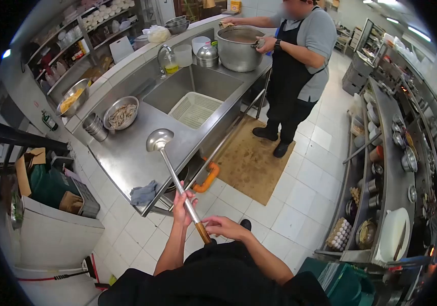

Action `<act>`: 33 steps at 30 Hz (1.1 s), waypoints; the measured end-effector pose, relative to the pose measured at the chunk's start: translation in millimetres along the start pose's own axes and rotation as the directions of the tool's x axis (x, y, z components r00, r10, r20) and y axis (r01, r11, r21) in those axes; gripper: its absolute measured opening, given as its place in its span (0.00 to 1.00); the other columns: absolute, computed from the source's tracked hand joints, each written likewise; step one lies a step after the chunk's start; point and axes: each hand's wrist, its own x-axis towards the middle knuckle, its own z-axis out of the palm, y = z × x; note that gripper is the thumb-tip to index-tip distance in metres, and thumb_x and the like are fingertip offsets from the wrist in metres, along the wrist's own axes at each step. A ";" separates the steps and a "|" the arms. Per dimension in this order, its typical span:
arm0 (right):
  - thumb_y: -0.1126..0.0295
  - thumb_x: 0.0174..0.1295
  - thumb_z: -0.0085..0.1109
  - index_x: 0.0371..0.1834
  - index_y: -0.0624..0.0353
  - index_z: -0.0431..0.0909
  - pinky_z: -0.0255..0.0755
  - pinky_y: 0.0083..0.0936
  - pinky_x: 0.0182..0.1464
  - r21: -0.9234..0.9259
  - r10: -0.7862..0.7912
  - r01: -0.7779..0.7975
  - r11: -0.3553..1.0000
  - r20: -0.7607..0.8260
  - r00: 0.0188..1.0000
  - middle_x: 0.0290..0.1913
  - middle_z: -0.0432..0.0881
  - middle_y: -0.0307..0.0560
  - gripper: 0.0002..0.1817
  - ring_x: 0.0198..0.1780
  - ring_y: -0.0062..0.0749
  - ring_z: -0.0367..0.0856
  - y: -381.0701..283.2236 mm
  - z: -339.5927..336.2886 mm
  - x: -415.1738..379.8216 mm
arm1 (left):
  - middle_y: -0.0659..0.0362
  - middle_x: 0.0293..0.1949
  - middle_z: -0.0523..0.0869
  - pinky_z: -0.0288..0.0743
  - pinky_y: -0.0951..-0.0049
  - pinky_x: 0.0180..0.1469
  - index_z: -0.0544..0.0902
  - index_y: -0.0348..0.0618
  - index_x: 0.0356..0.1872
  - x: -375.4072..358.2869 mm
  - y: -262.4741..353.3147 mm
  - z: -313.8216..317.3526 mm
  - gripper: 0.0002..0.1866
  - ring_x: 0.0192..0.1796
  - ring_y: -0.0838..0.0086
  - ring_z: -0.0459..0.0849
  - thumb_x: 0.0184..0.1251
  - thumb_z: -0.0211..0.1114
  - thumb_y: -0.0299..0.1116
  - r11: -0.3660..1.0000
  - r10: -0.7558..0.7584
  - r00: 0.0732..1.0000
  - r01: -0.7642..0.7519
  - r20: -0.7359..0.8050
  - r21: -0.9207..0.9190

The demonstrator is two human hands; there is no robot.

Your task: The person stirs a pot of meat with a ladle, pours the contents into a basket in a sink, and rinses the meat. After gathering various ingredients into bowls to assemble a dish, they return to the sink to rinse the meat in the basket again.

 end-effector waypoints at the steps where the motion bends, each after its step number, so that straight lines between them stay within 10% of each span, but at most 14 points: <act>1: 0.62 0.64 0.58 0.55 0.58 0.72 0.73 0.23 0.44 0.002 0.044 -0.044 0.999 -0.017 0.999 0.44 0.78 0.40 0.19 0.41 0.24 0.78 3.7 14.1 10.6 | 0.63 0.37 0.76 0.74 0.71 0.46 0.57 0.52 0.71 -8.5 4.9 -6.2 0.31 0.45 0.76 0.76 0.68 0.57 0.35 1.000 -0.018 0.999 0.018 0.037 0.001; 7: 0.71 0.59 0.61 0.44 0.59 0.70 0.74 0.23 0.37 0.169 0.171 -0.160 0.972 -0.051 0.984 0.33 0.78 0.42 0.13 0.31 0.24 0.78 14.0 106.5 26.3 | 0.60 0.43 0.78 0.70 0.65 0.51 0.56 0.55 0.71 -63.0 37.9 -35.2 0.31 0.51 0.74 0.75 0.69 0.57 0.34 0.997 -0.068 0.985 0.062 0.155 0.046; 10: 0.72 0.54 0.61 0.39 0.60 0.73 0.73 0.28 0.32 -0.002 0.217 -0.230 0.973 -0.318 0.923 0.26 0.79 0.43 0.11 0.28 0.27 0.77 39.0 129.2 22.1 | 0.57 0.52 0.77 0.70 0.67 0.54 0.57 0.49 0.71 -87.1 40.8 -61.3 0.31 0.57 0.71 0.73 0.69 0.57 0.34 0.982 -0.127 0.967 0.091 0.220 0.164; 11: 0.70 0.49 0.60 0.32 0.62 0.74 0.71 0.32 0.30 -0.503 -0.177 -0.115 0.856 -0.495 0.851 0.22 0.77 0.47 0.09 0.24 0.34 0.76 71.7 140.1 19.1 | 0.56 0.54 0.77 0.69 0.67 0.55 0.58 0.48 0.70 -100.4 47.2 -74.3 0.30 0.58 0.71 0.72 0.69 0.57 0.34 0.962 -0.174 0.961 0.118 0.217 0.248; 12: 0.69 0.49 0.60 0.31 0.63 0.74 0.71 0.33 0.30 -0.506 -0.148 -0.160 0.847 -0.514 0.845 0.22 0.76 0.49 0.10 0.24 0.35 0.76 78.1 146.4 13.7 | 0.56 0.56 0.76 0.68 0.68 0.56 0.59 0.47 0.70 -109.8 51.2 -89.9 0.30 0.59 0.71 0.72 0.69 0.57 0.35 0.929 -0.233 0.951 0.155 0.204 0.337; 16: 0.65 0.48 0.59 0.28 0.64 0.73 0.70 0.34 0.32 -0.509 -0.088 -0.244 0.825 -0.543 0.835 0.21 0.75 0.53 0.12 0.25 0.39 0.75 95.5 159.5 -12.9 | 0.59 0.61 0.75 0.66 0.66 0.58 0.63 0.43 0.69 -146.3 66.1 -145.3 0.36 0.62 0.70 0.70 0.65 0.61 0.51 0.592 -0.626 0.765 0.344 0.147 0.728; 18: 0.65 0.48 0.59 0.28 0.64 0.73 0.70 0.34 0.33 -0.501 -0.075 -0.245 0.830 -0.536 0.841 0.21 0.75 0.53 0.12 0.25 0.39 0.75 103.6 167.4 -29.2 | 0.57 0.62 0.74 0.66 0.64 0.60 0.62 0.44 0.69 -168.1 50.1 -177.8 0.39 0.62 0.67 0.71 0.63 0.59 0.58 0.189 -0.768 0.630 0.398 -0.117 0.898; 20: 0.64 0.47 0.58 0.31 0.63 0.75 0.72 0.38 0.38 -0.470 -0.048 -0.244 0.848 -0.527 0.848 0.25 0.78 0.58 0.13 0.31 0.50 0.78 109.4 178.1 -47.9 | 0.54 0.62 0.74 0.72 0.58 0.55 0.70 0.51 0.65 -194.5 -8.1 -282.3 0.35 0.61 0.62 0.74 0.62 0.58 0.60 -0.110 -0.750 0.657 -0.009 -0.077 0.994; 22: 0.64 0.47 0.58 0.32 0.63 0.76 0.73 0.40 0.40 -0.460 -0.052 -0.242 0.855 -0.539 0.840 0.28 0.79 0.60 0.14 0.33 0.55 0.79 116.1 177.6 -63.4 | 0.51 0.63 0.72 0.70 0.48 0.55 0.68 0.57 0.66 -238.0 -9.3 -281.2 0.37 0.62 0.57 0.72 0.60 0.54 0.67 -0.317 -0.847 0.416 0.103 -0.330 0.943; 24: 0.64 0.47 0.58 0.32 0.62 0.76 0.73 0.40 0.40 -0.447 -0.061 -0.243 0.861 -0.564 0.823 0.28 0.80 0.60 0.14 0.33 0.55 0.80 133.0 184.9 -78.7 | 0.53 0.66 0.69 0.67 0.57 0.61 0.65 0.54 0.68 -290.6 11.7 -227.0 0.38 0.64 0.57 0.71 0.63 0.49 0.67 -0.430 -0.756 0.191 0.577 -0.627 0.694; 25: 0.64 0.47 0.57 0.33 0.61 0.77 0.73 0.41 0.40 -0.448 -0.068 -0.245 0.860 -0.577 0.814 0.28 0.80 0.60 0.14 0.34 0.55 0.80 150.3 183.5 -83.0 | 0.50 0.65 0.70 0.66 0.43 0.61 0.63 0.56 0.69 -310.5 -15.0 -270.2 0.40 0.63 0.54 0.71 0.61 0.49 0.70 -0.304 -0.764 0.188 0.739 -0.618 0.601; 28: 0.64 0.48 0.57 0.34 0.62 0.76 0.74 0.42 0.40 -0.420 -0.035 -0.274 0.865 -0.596 0.802 0.28 0.80 0.61 0.14 0.34 0.57 0.80 149.0 195.7 -108.4 | 0.51 0.67 0.67 0.66 0.58 0.64 0.61 0.46 0.70 -350.2 -45.3 -306.1 0.47 0.64 0.58 0.71 0.59 0.47 0.72 0.129 -0.869 0.283 0.922 -0.406 0.365; 33: 0.64 0.48 0.58 0.31 0.63 0.75 0.73 0.41 0.38 -0.464 -0.061 -0.297 0.834 -0.614 0.787 0.27 0.79 0.61 0.13 0.32 0.55 0.79 162.4 205.1 -133.5 | 0.48 0.67 0.66 0.63 0.57 0.67 0.60 0.44 0.70 -362.3 -42.3 -293.2 0.48 0.67 0.60 0.68 0.59 0.48 0.72 0.231 -0.872 0.331 0.928 -0.361 0.293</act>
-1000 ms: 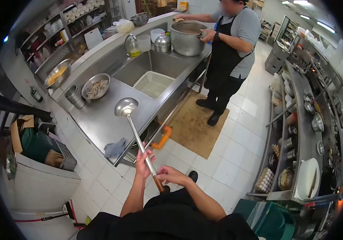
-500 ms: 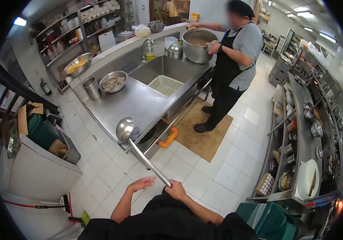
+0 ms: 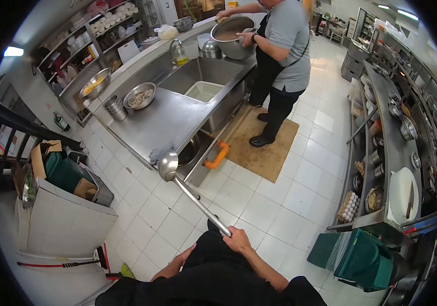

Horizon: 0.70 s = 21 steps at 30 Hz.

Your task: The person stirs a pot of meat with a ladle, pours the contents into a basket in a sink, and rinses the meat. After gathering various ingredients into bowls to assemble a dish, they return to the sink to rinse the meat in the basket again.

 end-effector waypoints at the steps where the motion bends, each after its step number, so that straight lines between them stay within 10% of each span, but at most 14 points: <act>1: 0.64 0.47 0.58 0.30 0.63 0.75 0.72 0.41 0.37 -0.001 -0.004 0.004 1.000 -0.006 1.000 0.26 0.79 0.60 0.13 0.31 0.53 0.79 3.0 0.3 -1.1 | 0.48 0.68 0.66 0.63 0.56 0.66 0.58 0.44 0.70 3.6 3.5 -4.7 0.48 0.67 0.60 0.68 0.59 0.48 0.72 1.000 -0.030 0.999 0.031 0.025 -0.006; 6: 0.64 0.46 0.58 0.28 0.63 0.73 0.72 0.41 0.35 -0.068 -0.015 0.016 0.998 0.009 1.000 0.24 0.78 0.60 0.13 0.29 0.55 0.78 8.2 -5.6 8.7 | 0.52 0.71 0.58 0.68 0.39 0.57 0.43 0.55 0.73 12.1 18.4 -7.9 0.51 0.67 0.53 0.67 0.57 0.59 0.66 0.951 0.021 0.991 0.020 -0.131 0.308; 9: 0.65 0.46 0.57 0.27 0.64 0.73 0.72 0.42 0.35 -0.128 -0.079 0.080 0.989 0.011 0.997 0.24 0.78 0.60 0.12 0.28 0.56 0.77 3.0 -8.3 20.4 | 0.53 0.71 0.58 0.68 0.37 0.55 0.46 0.56 0.73 -18.1 58.8 20.9 0.50 0.67 0.50 0.65 0.56 0.61 0.65 0.806 -0.045 0.980 0.150 -0.194 0.572; 13: 0.66 0.45 0.56 0.27 0.64 0.72 0.71 0.42 0.35 -0.108 -0.122 0.128 0.986 0.059 0.991 0.24 0.77 0.61 0.12 0.29 0.56 0.76 1.1 -7.5 30.3 | 0.54 0.65 0.70 0.71 0.39 0.52 0.67 0.53 0.67 27.1 78.8 -4.6 0.39 0.66 0.55 0.68 0.57 0.63 0.61 0.726 0.186 0.971 -0.032 -0.152 0.687; 17: 0.66 0.45 0.56 0.26 0.64 0.72 0.71 0.41 0.35 -0.048 -0.141 0.145 0.988 0.080 0.987 0.24 0.76 0.60 0.12 0.28 0.55 0.75 3.9 -0.5 35.6 | 0.61 0.41 0.81 0.76 0.66 0.36 0.75 0.49 0.60 21.6 97.8 10.9 0.29 0.38 0.73 0.78 0.61 0.63 0.52 0.763 0.377 0.906 -0.186 -0.192 0.619; 21: 0.65 0.46 0.58 0.30 0.65 0.74 0.73 0.42 0.39 -0.083 -0.133 0.143 0.986 0.122 0.984 0.27 0.79 0.62 0.14 0.34 0.57 0.79 3.2 4.7 41.0 | 0.61 0.37 0.83 0.74 0.73 0.33 0.78 0.48 0.57 10.7 79.2 23.6 0.24 0.37 0.74 0.78 0.63 0.63 0.48 0.775 0.418 0.878 -0.212 -0.232 0.595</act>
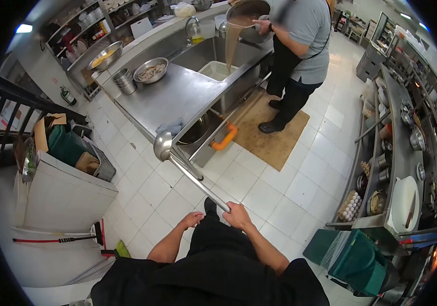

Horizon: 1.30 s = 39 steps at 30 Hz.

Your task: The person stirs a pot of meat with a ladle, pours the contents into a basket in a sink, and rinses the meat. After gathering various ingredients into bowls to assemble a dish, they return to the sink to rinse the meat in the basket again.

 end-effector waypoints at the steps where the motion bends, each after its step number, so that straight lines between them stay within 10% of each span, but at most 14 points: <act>1: 0.65 0.46 0.57 0.29 0.65 0.73 0.72 0.42 0.38 0.014 -0.010 0.010 1.000 -0.015 1.000 0.26 0.79 0.62 0.14 0.32 0.56 0.78 -0.6 1.9 -1.8 | 0.61 0.37 0.83 0.74 0.73 0.33 0.78 0.47 0.56 -0.4 -16.0 5.2 0.23 0.37 0.74 0.79 0.63 0.63 0.47 1.000 -0.026 1.000 0.026 0.001 -0.014; 6: 0.64 0.45 0.57 0.28 0.66 0.72 0.72 0.41 0.36 0.065 -0.013 0.015 0.998 -0.031 0.999 0.26 0.78 0.62 0.14 0.30 0.55 0.78 -7.3 -4.8 -8.2 | 0.59 0.38 0.85 0.75 0.69 0.39 0.82 0.45 0.49 16.9 -94.9 23.1 0.18 0.41 0.73 0.81 0.62 0.63 0.43 0.991 0.115 0.984 -0.104 -0.133 0.090; 9: 0.64 0.45 0.57 0.27 0.66 0.72 0.71 0.41 0.36 0.082 0.010 -0.008 0.997 -0.022 1.000 0.25 0.77 0.61 0.14 0.30 0.55 0.77 -7.5 -6.2 -11.1 | 0.59 0.43 0.85 0.76 0.62 0.44 0.81 0.48 0.52 -6.6 -71.1 22.3 0.19 0.47 0.69 0.80 0.62 0.62 0.43 0.991 -0.133 0.988 0.132 -0.074 -0.022; 18: 0.65 0.46 0.56 0.27 0.67 0.71 0.70 0.42 0.37 0.051 -0.078 0.083 0.995 -0.100 0.992 0.27 0.77 0.62 0.14 0.31 0.57 0.76 -6.3 -3.7 8.0 | 0.59 0.58 0.76 0.75 0.46 0.49 0.72 0.55 0.62 -24.1 -28.4 21.8 0.27 0.59 0.62 0.74 0.63 0.61 0.51 0.978 -0.209 0.977 0.209 0.051 0.012; 39: 0.65 0.48 0.56 0.32 0.67 0.75 0.72 0.41 0.41 0.146 0.046 -0.047 0.988 0.012 0.999 0.30 0.79 0.64 0.15 0.35 0.57 0.79 -33.9 -4.9 12.6 | 0.54 0.59 0.77 0.76 0.52 0.48 0.71 0.51 0.63 -13.5 -43.3 16.9 0.30 0.57 0.59 0.76 0.63 0.61 0.52 0.987 -0.133 0.991 0.129 0.035 0.098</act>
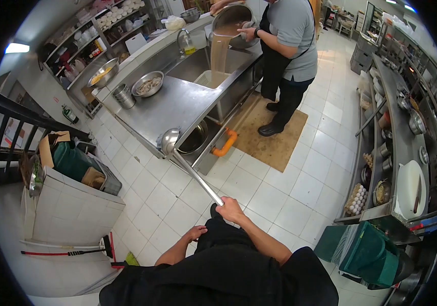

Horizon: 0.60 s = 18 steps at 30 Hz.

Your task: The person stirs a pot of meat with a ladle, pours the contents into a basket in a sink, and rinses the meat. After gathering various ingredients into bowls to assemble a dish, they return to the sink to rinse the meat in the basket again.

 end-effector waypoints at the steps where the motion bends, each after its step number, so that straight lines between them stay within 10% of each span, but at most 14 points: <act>1: 0.65 0.48 0.56 0.33 0.67 0.75 0.73 0.41 0.41 -0.006 0.002 -0.002 1.000 -0.001 1.000 0.30 0.80 0.64 0.15 0.35 0.57 0.79 -0.8 -0.2 -0.2 | 0.54 0.58 0.77 0.76 0.53 0.47 0.71 0.51 0.63 -0.1 0.9 -0.1 0.30 0.57 0.60 0.76 0.63 0.61 0.52 1.000 0.000 1.000 0.000 -0.001 0.004; 18: 0.66 0.48 0.55 0.33 0.67 0.75 0.72 0.41 0.41 -0.007 -0.015 0.014 1.000 -0.012 1.000 0.30 0.79 0.64 0.14 0.36 0.58 0.79 1.5 4.5 1.2 | 0.55 0.52 0.81 0.77 0.62 0.40 0.73 0.47 0.61 0.9 -3.0 -1.1 0.28 0.47 0.66 0.80 0.63 0.61 0.48 0.999 0.025 0.999 -0.026 -0.023 -0.041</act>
